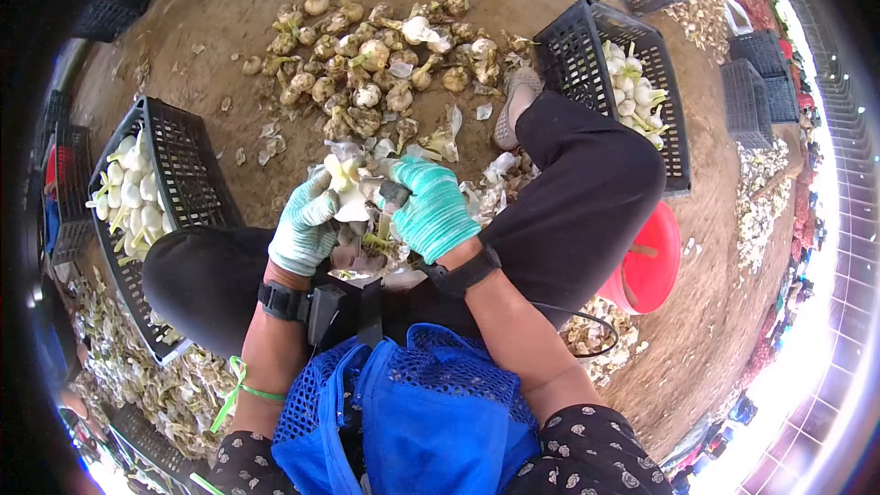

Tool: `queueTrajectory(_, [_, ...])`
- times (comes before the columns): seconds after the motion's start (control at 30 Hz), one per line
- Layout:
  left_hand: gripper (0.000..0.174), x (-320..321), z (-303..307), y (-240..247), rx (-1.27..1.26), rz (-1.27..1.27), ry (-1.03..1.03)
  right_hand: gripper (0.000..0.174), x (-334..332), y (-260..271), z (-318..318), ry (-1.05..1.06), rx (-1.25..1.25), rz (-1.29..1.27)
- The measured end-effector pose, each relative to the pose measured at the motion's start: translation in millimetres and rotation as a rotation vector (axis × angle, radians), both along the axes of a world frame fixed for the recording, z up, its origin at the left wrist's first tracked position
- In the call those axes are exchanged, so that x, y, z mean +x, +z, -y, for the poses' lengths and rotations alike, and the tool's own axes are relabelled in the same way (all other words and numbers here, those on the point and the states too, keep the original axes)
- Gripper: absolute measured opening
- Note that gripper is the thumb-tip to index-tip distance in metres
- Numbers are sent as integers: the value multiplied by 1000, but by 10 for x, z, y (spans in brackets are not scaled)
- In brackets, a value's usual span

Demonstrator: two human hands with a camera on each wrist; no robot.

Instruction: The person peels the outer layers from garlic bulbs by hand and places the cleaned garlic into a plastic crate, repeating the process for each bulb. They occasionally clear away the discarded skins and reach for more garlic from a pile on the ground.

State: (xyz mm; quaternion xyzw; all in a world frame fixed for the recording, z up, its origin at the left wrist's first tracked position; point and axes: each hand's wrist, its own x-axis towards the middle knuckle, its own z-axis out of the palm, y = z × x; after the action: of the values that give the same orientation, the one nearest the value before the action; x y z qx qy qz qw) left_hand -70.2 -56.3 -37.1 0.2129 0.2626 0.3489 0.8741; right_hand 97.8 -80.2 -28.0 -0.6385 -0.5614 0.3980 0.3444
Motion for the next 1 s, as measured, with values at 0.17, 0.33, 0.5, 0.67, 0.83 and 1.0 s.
queueTrajectory(0.17, [59, 69, 8, 33, -22, -47, 104, 25, 52, 147, 7, -82, -1, -11])
queueTrajectory(0.33, [61, 120, 8, -3, 34, -73, 136, 26, -26, 277, 57, 31, 95, 319])
queueTrajectory(0.5, [65, 34, 7, 46, 44, -86, 81, 21, -35, 120, 67, 8, 43, 133])
queueTrajectory(0.67, [71, -44, -14, -127, -14, 113, 76, 22, 80, 62, 0, -278, -276, -238])
queueTrajectory(0.83, [63, -19, 6, -137, -34, 63, 121, 30, -10, 233, 46, -94, -62, -73])
queueTrajectory(1.0, [47, 31, 27, -155, -24, -38, 100, 32, -90, 6, 42, 47, 246, 69])
